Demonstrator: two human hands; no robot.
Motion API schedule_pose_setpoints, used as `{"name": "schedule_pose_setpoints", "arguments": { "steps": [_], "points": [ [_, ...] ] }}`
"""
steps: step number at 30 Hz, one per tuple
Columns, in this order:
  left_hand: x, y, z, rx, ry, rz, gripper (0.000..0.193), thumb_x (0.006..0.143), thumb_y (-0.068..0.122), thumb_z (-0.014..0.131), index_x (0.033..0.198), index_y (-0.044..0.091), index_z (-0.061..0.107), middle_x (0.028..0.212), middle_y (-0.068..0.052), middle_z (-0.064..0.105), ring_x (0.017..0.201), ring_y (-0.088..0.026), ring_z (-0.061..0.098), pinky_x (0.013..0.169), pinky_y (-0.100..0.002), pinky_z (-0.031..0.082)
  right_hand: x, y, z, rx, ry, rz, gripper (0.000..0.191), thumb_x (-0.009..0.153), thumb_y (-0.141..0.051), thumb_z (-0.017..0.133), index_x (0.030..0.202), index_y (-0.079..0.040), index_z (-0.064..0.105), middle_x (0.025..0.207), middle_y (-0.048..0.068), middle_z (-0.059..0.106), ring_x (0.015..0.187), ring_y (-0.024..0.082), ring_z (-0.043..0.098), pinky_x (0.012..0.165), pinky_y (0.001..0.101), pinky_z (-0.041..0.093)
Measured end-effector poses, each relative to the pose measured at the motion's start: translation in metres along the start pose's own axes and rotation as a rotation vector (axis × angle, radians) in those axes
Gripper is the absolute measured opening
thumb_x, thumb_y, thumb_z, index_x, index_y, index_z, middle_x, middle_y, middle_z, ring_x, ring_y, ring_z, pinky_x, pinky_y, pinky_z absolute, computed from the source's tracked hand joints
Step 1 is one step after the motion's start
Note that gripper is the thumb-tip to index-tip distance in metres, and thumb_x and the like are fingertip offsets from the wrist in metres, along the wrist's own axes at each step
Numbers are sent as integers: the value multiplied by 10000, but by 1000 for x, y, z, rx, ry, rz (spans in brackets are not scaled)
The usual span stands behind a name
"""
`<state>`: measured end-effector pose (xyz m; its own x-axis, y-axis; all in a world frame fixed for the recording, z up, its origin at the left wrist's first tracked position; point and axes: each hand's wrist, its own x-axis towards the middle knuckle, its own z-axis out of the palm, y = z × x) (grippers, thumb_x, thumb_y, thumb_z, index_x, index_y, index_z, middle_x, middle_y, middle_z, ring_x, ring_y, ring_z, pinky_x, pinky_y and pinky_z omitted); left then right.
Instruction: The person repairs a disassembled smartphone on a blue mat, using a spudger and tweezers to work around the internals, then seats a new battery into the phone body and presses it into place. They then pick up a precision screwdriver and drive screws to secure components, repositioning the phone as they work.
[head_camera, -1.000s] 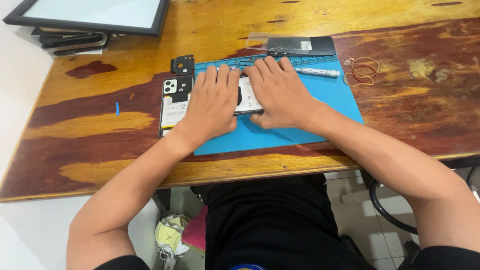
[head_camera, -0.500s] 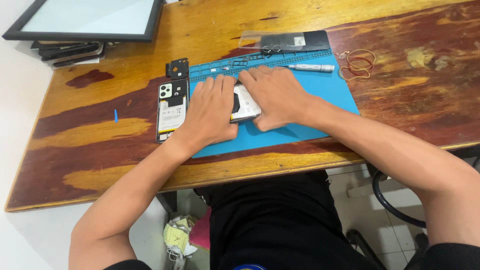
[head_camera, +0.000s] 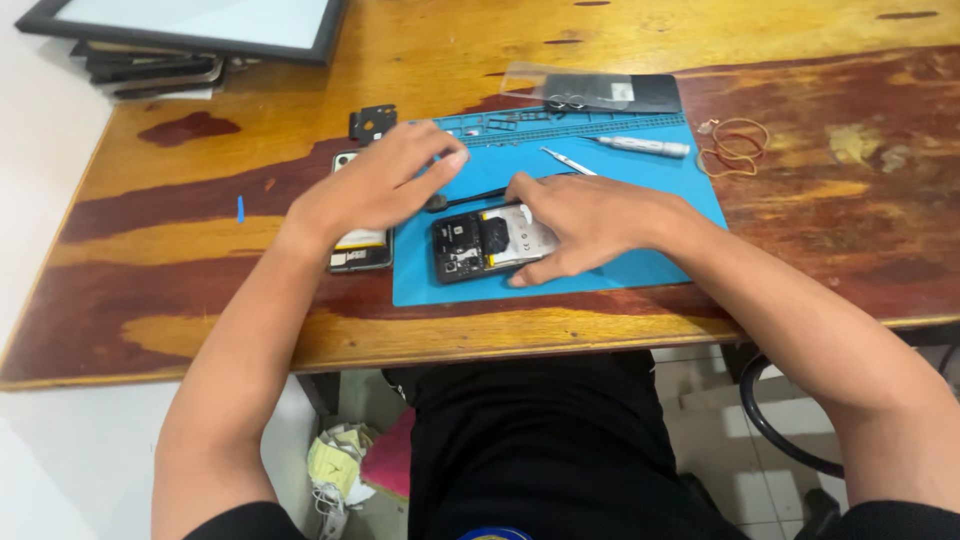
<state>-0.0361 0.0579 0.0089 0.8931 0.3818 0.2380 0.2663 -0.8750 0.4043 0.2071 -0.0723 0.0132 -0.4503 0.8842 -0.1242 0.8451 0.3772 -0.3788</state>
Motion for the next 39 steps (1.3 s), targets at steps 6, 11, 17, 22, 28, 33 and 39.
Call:
{"name": "schedule_pose_setpoints", "arguments": {
  "steps": [6, 11, 17, 22, 28, 33, 39],
  "points": [
    [3, -20, -2, -19, -112, -232, 262, 975, 170, 562, 1175, 66, 698, 1025, -135, 714, 934, -305, 692, 835, -412, 533, 0, 4, 1, -8, 4, -36, 908, 693, -604, 825, 1273, -3, 469, 1046, 242, 637, 1035, 401, 614, 880, 485, 499],
    [3, -26, 3, 38, -78, -167, 265, 951, 122, 563, 1169, 55, 698, 1045, -176, 676, 1002, -341, 643, 855, -446, 509, -1, 5, 8, -102, -81, 34, 1028, 684, -682, 786, 1401, -42, 421, 1126, 224, 511, 1127, 388, 513, 915, 492, 476],
    [2, -37, 12, 80, -66, -101, 341, 865, 97, 598, 1192, 73, 692, 1172, -150, 647, 1169, -351, 560, 983, -451, 468, -5, 8, 5, -173, -66, -43, 980, 755, -718, 738, 1393, -32, 450, 1171, 194, 477, 1171, 375, 456, 987, 524, 423],
    [3, -39, 16, 107, -98, -110, 359, 865, 97, 603, 1211, 85, 700, 1165, -155, 647, 1142, -356, 569, 987, -453, 466, -9, 9, 0, -225, -46, -52, 939, 671, -705, 754, 1334, -63, 580, 1123, 154, 536, 1126, 338, 486, 965, 508, 421],
    [2, -28, 9, 81, -27, -29, 279, 980, 298, 664, 1134, 69, 705, 1087, -143, 666, 1115, -335, 605, 942, -436, 490, -6, 65, -37, -126, 377, -19, 484, 883, -427, 784, 1160, -32, 740, 1064, 183, 728, 954, 322, 709, 809, 437, 571],
    [2, -15, 5, 60, -34, -4, 281, 966, 300, 669, 1123, 67, 689, 1018, -144, 663, 963, -317, 629, 814, -433, 506, -15, 109, -49, -239, 184, 453, 344, 855, -310, 809, 1107, -79, 772, 1042, 146, 760, 931, 339, 721, 834, 443, 576],
    [6, -7, 4, 24, -60, -19, 348, 959, 290, 692, 1209, 54, 641, 1018, -134, 688, 905, -294, 661, 764, -412, 535, -6, 111, -45, -117, 87, 535, 341, 796, -197, 830, 1097, -64, 742, 1059, 119, 752, 983, 305, 720, 831, 440, 584]
  ]
}}
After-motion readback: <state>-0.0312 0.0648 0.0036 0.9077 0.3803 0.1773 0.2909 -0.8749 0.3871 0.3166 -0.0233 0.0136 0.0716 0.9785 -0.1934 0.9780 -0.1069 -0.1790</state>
